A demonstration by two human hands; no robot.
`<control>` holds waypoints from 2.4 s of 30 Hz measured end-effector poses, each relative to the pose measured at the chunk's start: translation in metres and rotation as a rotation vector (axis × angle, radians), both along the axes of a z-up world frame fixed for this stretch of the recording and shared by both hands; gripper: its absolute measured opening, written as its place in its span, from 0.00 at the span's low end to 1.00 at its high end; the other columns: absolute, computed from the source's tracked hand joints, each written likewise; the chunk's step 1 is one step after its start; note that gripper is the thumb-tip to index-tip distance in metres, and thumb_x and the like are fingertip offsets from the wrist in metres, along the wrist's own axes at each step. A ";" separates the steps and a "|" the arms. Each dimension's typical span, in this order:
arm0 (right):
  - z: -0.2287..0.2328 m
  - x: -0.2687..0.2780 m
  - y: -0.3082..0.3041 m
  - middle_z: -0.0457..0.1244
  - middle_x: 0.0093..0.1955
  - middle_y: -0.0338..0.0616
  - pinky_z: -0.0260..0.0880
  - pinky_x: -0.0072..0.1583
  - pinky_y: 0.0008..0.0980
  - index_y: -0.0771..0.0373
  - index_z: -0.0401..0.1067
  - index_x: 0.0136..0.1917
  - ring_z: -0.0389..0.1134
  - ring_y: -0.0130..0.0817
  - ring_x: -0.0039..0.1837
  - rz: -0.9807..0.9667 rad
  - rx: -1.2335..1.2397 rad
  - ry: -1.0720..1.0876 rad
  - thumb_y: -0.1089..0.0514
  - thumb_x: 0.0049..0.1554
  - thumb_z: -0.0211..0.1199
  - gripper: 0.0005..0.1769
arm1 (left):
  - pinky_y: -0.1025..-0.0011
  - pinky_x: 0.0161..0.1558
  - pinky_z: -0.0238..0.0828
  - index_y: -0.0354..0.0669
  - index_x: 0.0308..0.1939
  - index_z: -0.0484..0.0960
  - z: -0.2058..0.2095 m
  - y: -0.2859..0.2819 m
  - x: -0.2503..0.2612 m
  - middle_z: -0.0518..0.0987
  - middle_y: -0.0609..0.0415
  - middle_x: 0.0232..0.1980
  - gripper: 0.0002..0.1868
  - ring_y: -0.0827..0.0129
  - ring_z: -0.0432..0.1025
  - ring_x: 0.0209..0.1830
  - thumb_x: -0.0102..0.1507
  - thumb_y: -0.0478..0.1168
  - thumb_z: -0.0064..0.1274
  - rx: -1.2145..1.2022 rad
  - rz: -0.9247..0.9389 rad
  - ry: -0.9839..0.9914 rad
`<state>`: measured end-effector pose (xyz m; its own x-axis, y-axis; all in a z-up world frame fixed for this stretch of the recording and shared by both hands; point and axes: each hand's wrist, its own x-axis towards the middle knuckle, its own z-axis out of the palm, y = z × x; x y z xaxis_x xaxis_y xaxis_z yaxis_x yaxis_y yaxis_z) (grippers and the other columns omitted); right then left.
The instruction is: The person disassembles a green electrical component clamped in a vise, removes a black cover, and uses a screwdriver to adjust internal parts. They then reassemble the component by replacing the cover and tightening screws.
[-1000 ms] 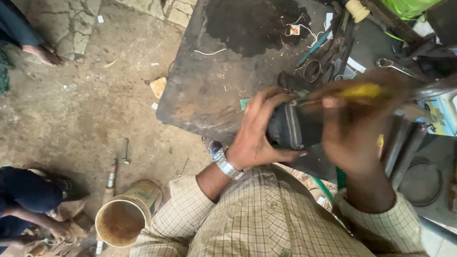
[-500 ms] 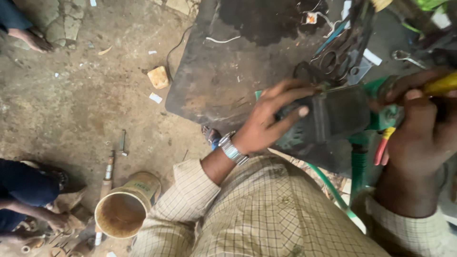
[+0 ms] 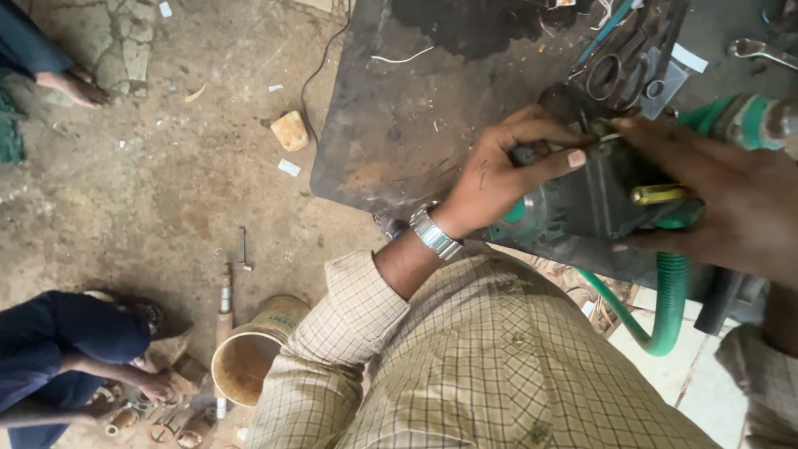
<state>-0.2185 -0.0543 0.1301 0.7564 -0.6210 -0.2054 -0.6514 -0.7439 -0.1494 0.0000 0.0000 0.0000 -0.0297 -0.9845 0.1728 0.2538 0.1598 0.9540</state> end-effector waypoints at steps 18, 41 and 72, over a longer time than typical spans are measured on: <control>0.003 0.020 0.006 0.52 0.82 0.37 0.74 0.39 0.24 0.47 0.51 0.85 0.74 0.29 0.37 0.040 -0.039 0.654 0.21 0.39 0.69 0.69 | 0.68 0.56 0.73 0.39 0.46 0.84 0.006 0.003 0.006 0.81 0.56 0.47 0.08 0.70 0.75 0.48 0.68 0.40 0.61 0.053 -0.045 0.084; -0.052 -0.071 0.021 0.67 0.45 0.48 0.67 0.38 0.25 0.65 0.67 0.70 0.66 0.21 0.34 -0.489 0.365 -1.242 0.59 0.67 0.51 0.20 | 0.54 0.75 0.62 0.43 0.47 0.86 0.041 0.014 0.009 0.69 0.46 0.74 0.13 0.54 0.66 0.75 0.61 0.43 0.59 -0.004 0.015 -0.326; -0.080 -0.146 0.061 0.62 0.41 0.47 0.68 0.51 0.34 0.68 0.68 0.48 0.63 0.33 0.44 -0.614 0.613 -1.868 0.67 0.62 0.53 0.03 | 0.48 0.83 0.45 0.46 0.47 0.79 0.018 0.038 0.035 0.64 0.36 0.79 0.19 0.44 0.57 0.82 0.57 0.46 0.67 0.066 0.008 -0.155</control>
